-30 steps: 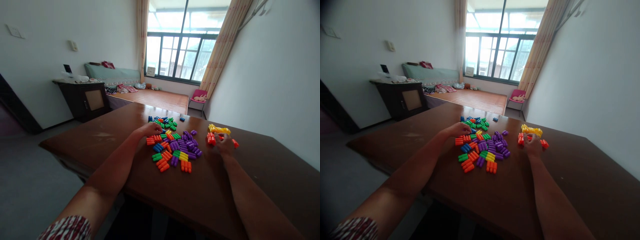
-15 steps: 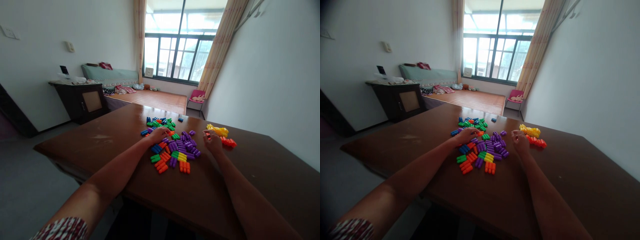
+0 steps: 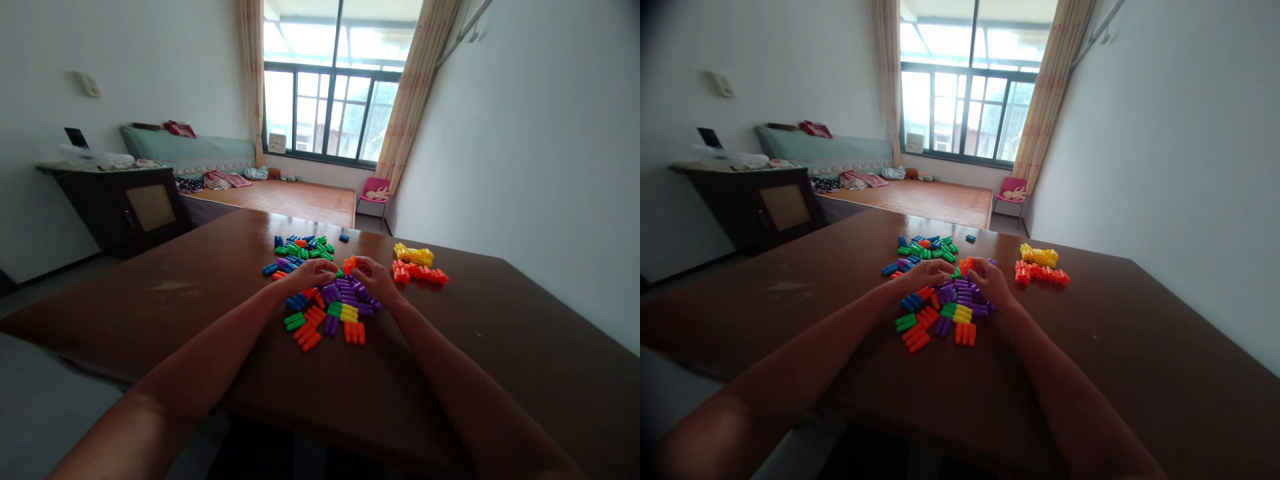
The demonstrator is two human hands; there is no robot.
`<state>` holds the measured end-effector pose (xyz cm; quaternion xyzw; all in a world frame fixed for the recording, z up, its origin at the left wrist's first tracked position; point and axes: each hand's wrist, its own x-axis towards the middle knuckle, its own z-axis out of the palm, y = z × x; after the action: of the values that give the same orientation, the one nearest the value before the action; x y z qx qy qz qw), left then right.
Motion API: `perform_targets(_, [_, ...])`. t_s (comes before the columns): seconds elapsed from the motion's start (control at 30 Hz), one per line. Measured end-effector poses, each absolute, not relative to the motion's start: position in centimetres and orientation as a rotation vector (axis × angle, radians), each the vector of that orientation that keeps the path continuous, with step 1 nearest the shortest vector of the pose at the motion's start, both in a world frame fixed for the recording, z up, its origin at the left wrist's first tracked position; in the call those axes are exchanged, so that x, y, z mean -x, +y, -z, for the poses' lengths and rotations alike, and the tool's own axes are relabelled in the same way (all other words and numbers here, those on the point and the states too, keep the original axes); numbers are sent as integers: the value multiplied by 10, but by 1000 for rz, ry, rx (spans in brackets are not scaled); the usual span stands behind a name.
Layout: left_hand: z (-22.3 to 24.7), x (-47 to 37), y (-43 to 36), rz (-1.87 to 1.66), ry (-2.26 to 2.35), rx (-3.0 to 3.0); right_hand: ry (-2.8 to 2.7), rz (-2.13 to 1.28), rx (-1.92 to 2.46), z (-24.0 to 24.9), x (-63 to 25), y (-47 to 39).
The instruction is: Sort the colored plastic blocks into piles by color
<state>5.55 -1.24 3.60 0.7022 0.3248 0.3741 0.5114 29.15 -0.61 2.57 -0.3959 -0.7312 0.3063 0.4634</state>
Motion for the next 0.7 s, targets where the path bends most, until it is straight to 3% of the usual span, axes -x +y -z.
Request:
perform_targets(0.2, [-34,-49,-8,-942,886,-1753,-1407,-311,1519,-20,-414,28])
perform_targets(0.33, [-27,-47,-2,-941,861,-1754,-1361,-272,1942,-1,-476,33])
perform_targets(0.7, [-35,-39,0,-1013,877,-1732,-1554,-171,2135,3,-471,26])
